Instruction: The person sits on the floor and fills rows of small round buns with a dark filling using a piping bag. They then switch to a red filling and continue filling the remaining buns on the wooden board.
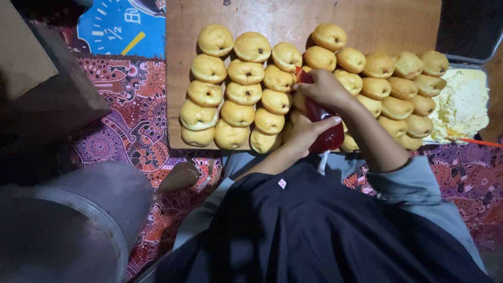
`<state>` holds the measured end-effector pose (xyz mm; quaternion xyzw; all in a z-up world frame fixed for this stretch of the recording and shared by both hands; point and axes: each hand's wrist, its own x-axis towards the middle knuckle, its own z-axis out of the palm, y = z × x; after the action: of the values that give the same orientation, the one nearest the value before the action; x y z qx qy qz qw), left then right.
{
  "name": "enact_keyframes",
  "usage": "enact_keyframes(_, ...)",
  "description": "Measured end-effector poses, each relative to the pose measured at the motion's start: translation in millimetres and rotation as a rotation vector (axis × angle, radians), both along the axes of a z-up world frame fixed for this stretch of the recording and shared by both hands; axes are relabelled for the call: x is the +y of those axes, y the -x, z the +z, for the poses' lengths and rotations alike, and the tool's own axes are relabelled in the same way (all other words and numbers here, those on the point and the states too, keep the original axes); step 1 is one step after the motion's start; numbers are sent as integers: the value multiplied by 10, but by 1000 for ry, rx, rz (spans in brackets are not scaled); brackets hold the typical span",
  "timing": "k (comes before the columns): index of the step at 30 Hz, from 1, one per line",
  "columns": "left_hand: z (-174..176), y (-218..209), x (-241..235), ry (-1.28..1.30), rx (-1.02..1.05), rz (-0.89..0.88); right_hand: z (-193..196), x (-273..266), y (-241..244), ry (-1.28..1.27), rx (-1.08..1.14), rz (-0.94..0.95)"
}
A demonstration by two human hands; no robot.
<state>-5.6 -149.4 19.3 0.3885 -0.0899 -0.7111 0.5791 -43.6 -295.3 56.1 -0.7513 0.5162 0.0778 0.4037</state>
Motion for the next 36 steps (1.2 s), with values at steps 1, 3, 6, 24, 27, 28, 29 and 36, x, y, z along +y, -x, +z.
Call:
enact_keyframes(1,-5,-3,-30,-32,-21,-14,-33,-25,14,-5,-6,2)
enact_keyframes(3,-21,-11,-79,-64,-7,-19,-96,-65,23,-14,-16,7)
enact_keyframes(6,-62,-28,-114,-88,117,-20,-199,-128,1,-11,86,-5)
enact_keyframes(24,-236,-71,-190,-111,300,8,-582,-240,-115,71,145,112)
enact_keyframes(27,-269,-81,-175,-98,314,3,-523,-214,-134,61,135,101)
enact_keyframes(28,-274,-80,-165,-93,328,1,-508,-203,-145,59,150,89)
enact_keyframes(29,-276,-82,-161,-89,342,-1,-496,-196,-155,58,165,76)
enact_keyframes(36,-272,-88,-165,-86,351,-2,-570,-221,-148,39,173,71)
